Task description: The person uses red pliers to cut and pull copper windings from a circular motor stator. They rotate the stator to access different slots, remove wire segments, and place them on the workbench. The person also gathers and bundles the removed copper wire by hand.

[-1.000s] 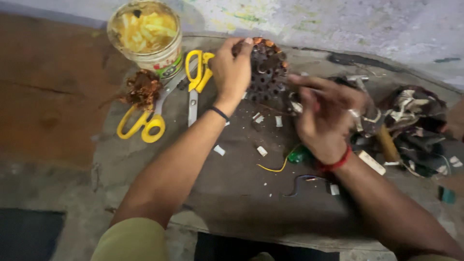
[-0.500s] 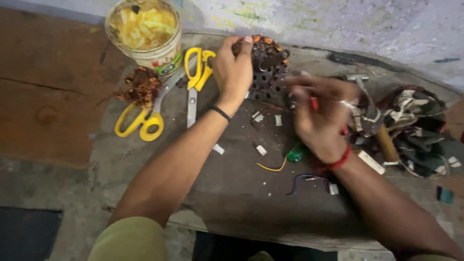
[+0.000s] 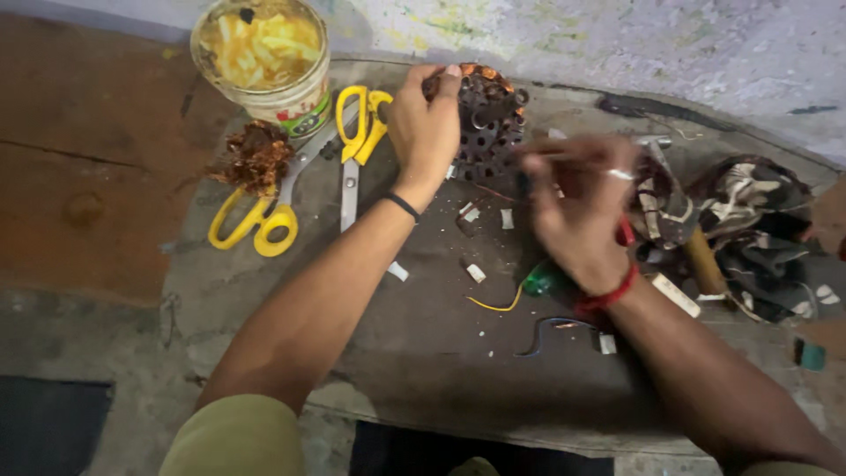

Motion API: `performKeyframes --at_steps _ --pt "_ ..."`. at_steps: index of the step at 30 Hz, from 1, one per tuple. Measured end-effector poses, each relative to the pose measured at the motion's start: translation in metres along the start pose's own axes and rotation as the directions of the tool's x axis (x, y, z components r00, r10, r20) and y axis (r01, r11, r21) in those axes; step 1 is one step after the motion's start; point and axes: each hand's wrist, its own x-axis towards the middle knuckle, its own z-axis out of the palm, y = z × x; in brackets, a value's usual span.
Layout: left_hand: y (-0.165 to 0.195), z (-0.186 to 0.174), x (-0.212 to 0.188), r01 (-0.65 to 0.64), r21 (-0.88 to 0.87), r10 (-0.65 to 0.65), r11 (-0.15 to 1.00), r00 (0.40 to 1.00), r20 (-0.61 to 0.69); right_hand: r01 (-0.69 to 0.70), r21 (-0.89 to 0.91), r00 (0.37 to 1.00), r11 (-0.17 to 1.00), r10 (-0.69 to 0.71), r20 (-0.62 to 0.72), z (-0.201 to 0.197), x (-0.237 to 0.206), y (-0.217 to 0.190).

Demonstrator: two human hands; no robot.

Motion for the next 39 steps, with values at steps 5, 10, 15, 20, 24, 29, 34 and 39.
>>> performKeyframes --at_steps 5,10,15,20,24,29,34,39 --pt "-0.003 0.0 0.001 -0.057 0.025 0.058 0.998 0.998 -0.019 0.002 -0.295 0.983 0.955 0.052 0.175 -0.002 -0.001 0.002" --pt "-0.005 0.002 0.001 -0.051 0.019 0.052 0.998 0.999 -0.007 0.078 0.018 0.997 0.997 -0.078 -0.003 -0.001 -0.006 0.016" --pt "-0.003 0.001 0.002 -0.03 0.025 0.03 0.999 1.0 0.001 -0.072 0.106 0.992 0.992 0.06 0.107 -0.001 -0.008 0.015" --pt "-0.002 0.0 0.001 0.001 0.025 -0.001 1.0 1.0 0.003 0.098 -0.335 0.981 0.937 -0.035 0.189 -0.004 -0.001 0.0" --pt "-0.002 0.0 0.002 -0.023 0.049 0.023 0.999 1.0 -0.006 0.072 0.057 0.997 0.996 -0.074 0.038 0.003 -0.001 -0.004" --pt "-0.003 0.001 0.002 -0.013 0.011 0.013 1.0 1.0 0.005 0.018 -0.222 0.957 0.975 0.047 0.285 0.009 -0.005 0.004" --pt "-0.003 -0.005 0.006 -0.045 0.009 0.045 0.999 0.999 0.018 0.204 0.012 0.974 0.979 -0.204 0.094 0.007 -0.008 0.007" --pt "0.002 -0.011 0.018 0.032 -0.053 -0.027 0.998 0.997 0.079 0.017 0.025 0.997 1.0 -0.019 0.078 0.012 -0.007 0.005"
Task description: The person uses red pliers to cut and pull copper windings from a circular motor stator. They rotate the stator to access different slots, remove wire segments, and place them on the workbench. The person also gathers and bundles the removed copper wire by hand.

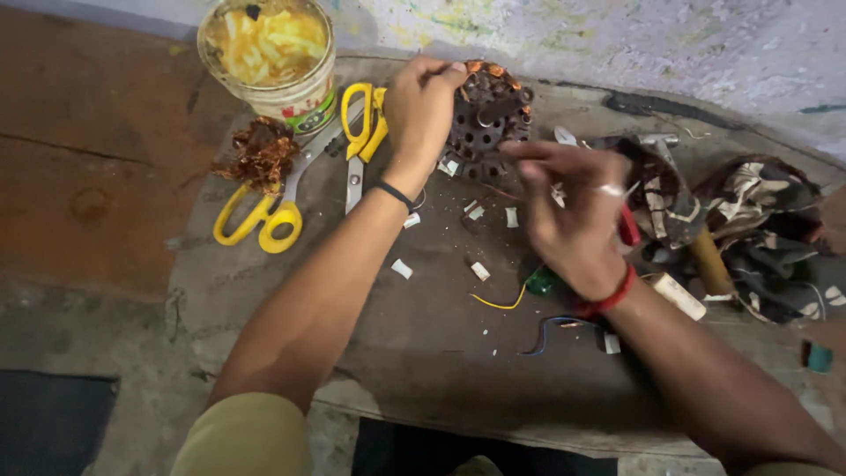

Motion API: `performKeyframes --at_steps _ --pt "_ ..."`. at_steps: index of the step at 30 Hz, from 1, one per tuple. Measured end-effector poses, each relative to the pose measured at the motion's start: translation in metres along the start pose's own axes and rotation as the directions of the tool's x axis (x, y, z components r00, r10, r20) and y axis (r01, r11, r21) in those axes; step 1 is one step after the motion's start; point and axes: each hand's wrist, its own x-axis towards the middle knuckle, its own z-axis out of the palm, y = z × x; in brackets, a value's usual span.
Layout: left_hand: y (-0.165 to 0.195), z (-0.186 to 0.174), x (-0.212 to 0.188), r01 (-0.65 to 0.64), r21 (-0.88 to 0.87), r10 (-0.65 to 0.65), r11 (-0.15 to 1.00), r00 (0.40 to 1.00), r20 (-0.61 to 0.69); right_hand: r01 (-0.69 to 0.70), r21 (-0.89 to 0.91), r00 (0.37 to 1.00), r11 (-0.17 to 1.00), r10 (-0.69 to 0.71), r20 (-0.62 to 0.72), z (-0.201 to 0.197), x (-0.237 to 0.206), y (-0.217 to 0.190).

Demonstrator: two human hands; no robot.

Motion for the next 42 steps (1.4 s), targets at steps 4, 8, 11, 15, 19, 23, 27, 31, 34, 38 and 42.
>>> performKeyframes --at_steps 4,8,11,15,19,23,27,31,34,38,42 --pt "-0.001 0.0 0.001 0.009 0.036 -0.01 0.999 1.0 0.003 -0.061 -0.149 0.973 0.987 0.093 0.214 0.003 0.0 0.0" --pt "-0.004 0.006 0.0 -0.012 0.027 0.012 1.0 1.0 0.006 0.088 -0.153 0.995 0.984 -0.079 0.064 0.0 0.0 0.001" --pt "-0.008 0.007 0.0 0.003 0.05 -0.002 0.999 1.0 -0.014 0.078 -0.143 0.99 0.987 -0.059 0.131 -0.004 0.001 -0.002" --pt "-0.007 0.004 0.005 -0.042 -0.1 0.051 0.994 0.995 0.081 0.135 -0.183 0.983 0.974 -0.11 0.145 -0.012 0.003 -0.011" --pt "0.0 -0.004 0.007 -0.122 0.149 0.107 0.981 0.989 0.101 -0.084 -0.307 0.973 0.948 0.145 0.181 -0.011 0.002 -0.022" --pt "0.011 -0.011 0.007 -0.144 0.264 0.123 0.954 0.988 0.095 -0.057 -0.593 0.922 0.803 0.27 0.278 0.002 0.004 -0.025" --pt "0.018 -0.017 0.006 -0.13 0.289 0.112 0.949 0.991 0.08 -0.046 -0.65 0.908 0.759 0.302 0.289 0.009 0.008 -0.024" --pt "0.02 -0.022 0.007 0.007 0.202 -0.029 0.979 0.994 0.106 0.011 -0.632 0.937 0.775 0.212 0.277 0.012 0.011 -0.021" --pt "0.018 -0.019 0.005 0.139 0.163 -0.153 0.977 0.985 0.08 -0.035 -0.662 0.94 0.748 0.251 0.233 0.013 0.012 -0.019" --pt "0.015 -0.011 -0.001 0.15 0.083 -0.152 0.985 0.988 0.02 -0.025 -0.729 0.947 0.684 0.25 0.203 0.012 0.013 -0.018" --pt "0.014 -0.007 -0.007 0.196 0.013 -0.196 0.98 0.981 -0.013 0.028 -0.751 0.964 0.66 0.181 0.195 0.013 0.017 -0.018"
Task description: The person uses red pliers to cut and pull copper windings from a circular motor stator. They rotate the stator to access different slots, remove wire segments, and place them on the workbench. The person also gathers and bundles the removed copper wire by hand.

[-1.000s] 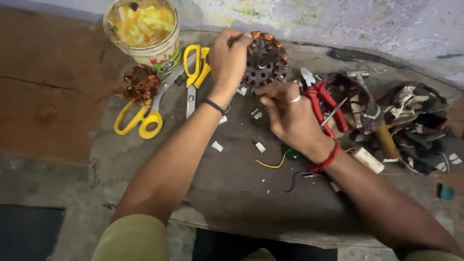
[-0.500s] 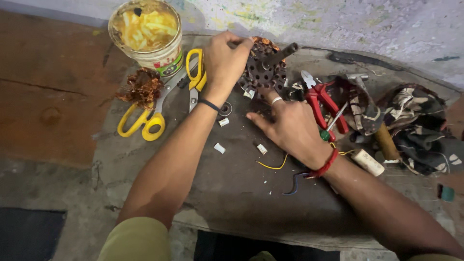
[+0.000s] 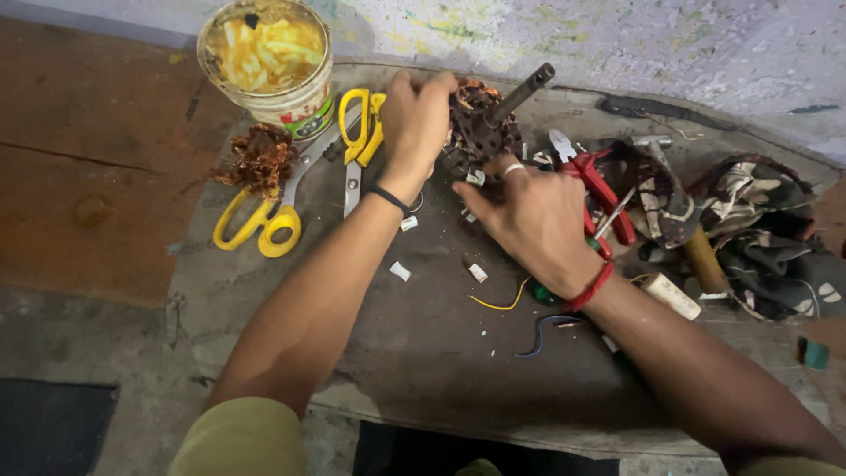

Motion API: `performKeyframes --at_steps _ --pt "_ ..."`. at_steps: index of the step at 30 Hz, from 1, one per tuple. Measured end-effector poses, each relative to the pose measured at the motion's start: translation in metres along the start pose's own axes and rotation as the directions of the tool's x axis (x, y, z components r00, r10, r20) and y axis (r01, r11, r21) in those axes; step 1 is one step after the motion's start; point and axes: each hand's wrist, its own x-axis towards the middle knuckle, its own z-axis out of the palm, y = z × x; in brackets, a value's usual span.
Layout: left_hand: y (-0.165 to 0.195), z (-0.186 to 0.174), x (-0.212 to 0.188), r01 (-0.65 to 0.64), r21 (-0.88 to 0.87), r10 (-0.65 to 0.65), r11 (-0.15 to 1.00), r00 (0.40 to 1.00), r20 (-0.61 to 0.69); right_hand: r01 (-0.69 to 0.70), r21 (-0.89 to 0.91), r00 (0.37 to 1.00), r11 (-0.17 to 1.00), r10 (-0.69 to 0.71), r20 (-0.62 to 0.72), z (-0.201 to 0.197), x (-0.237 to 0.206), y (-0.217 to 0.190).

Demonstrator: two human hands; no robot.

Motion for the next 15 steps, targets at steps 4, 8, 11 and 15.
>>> performKeyframes --at_steps 4,8,11,15 --pt "0.001 0.006 -0.006 0.039 -0.117 -0.044 0.992 0.998 -0.044 -0.025 -0.026 0.999 0.999 0.024 -0.022 -0.001 -0.001 -0.004" --pt "0.0 0.009 -0.006 0.056 -0.212 -0.067 0.976 0.997 -0.046 -0.136 0.132 0.991 0.982 0.134 0.024 -0.005 -0.007 -0.01" --pt "-0.001 0.009 -0.003 0.053 -0.189 -0.066 0.981 0.996 -0.061 -0.107 0.149 0.994 0.983 0.106 0.015 -0.009 -0.01 -0.011" --pt "-0.003 0.011 -0.003 0.03 -0.153 -0.043 0.988 0.996 -0.083 -0.118 -0.023 0.989 0.993 0.12 0.09 -0.013 -0.004 -0.002"
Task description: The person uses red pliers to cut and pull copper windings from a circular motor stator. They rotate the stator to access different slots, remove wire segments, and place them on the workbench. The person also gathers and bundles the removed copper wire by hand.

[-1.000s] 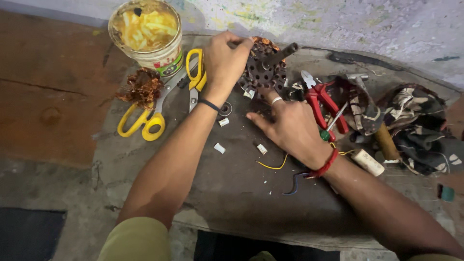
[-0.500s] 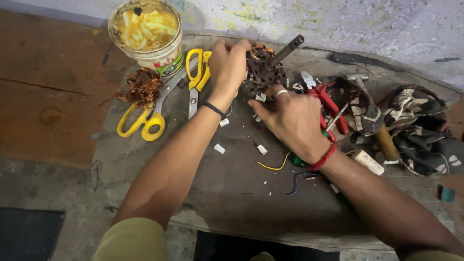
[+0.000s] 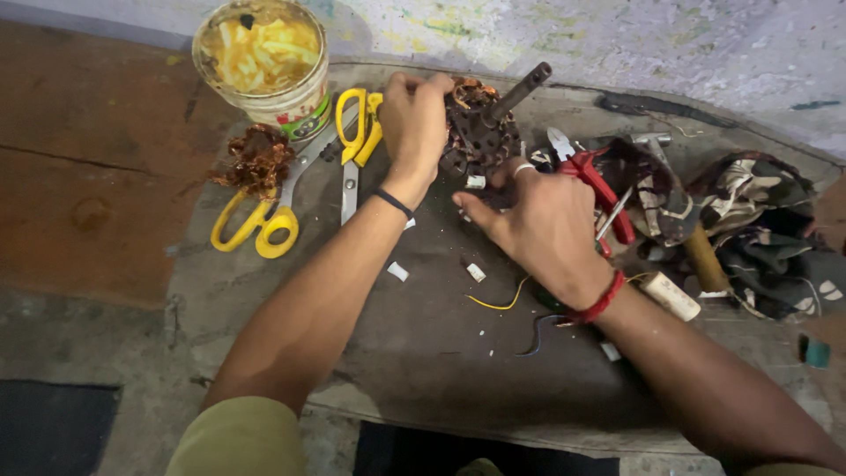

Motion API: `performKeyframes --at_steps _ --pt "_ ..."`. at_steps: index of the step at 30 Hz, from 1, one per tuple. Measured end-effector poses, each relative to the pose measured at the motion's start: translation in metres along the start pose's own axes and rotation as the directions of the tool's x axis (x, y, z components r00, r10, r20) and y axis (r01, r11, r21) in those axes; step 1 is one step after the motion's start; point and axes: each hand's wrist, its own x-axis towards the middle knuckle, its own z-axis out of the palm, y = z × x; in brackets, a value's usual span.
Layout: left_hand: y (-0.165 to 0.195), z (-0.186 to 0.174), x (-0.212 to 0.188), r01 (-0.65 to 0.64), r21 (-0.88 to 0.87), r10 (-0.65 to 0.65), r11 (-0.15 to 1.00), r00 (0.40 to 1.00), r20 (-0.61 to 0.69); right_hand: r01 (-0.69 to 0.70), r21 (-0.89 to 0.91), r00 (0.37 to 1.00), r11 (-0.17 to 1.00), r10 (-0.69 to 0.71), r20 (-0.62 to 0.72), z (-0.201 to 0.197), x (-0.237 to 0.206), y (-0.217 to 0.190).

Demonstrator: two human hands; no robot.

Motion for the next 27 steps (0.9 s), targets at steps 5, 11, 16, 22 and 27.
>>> performKeyframes --at_steps 5,11,16,22,27 --pt "0.0 0.0 -0.001 -0.019 0.036 0.018 0.999 1.0 0.018 0.065 0.057 0.997 0.996 -0.062 -0.053 0.003 0.0 0.001" --pt "-0.001 -0.013 0.016 -0.214 0.317 0.147 0.924 0.964 0.222 -0.07 0.309 0.952 0.949 -0.029 0.305 -0.014 -0.001 0.021" --pt "-0.003 -0.013 0.025 -0.158 0.285 0.06 0.946 0.944 0.325 -0.095 0.552 0.931 0.828 -0.123 0.344 -0.032 0.002 0.047" --pt "-0.001 -0.01 0.019 0.102 0.072 -0.124 0.992 0.888 0.443 -0.023 0.277 0.914 0.961 -0.091 0.394 -0.036 0.009 0.065" --pt "-0.007 -0.001 0.013 0.009 -0.133 0.031 0.991 0.955 0.295 0.001 0.561 0.995 0.828 -0.057 0.082 -0.032 0.003 0.07"
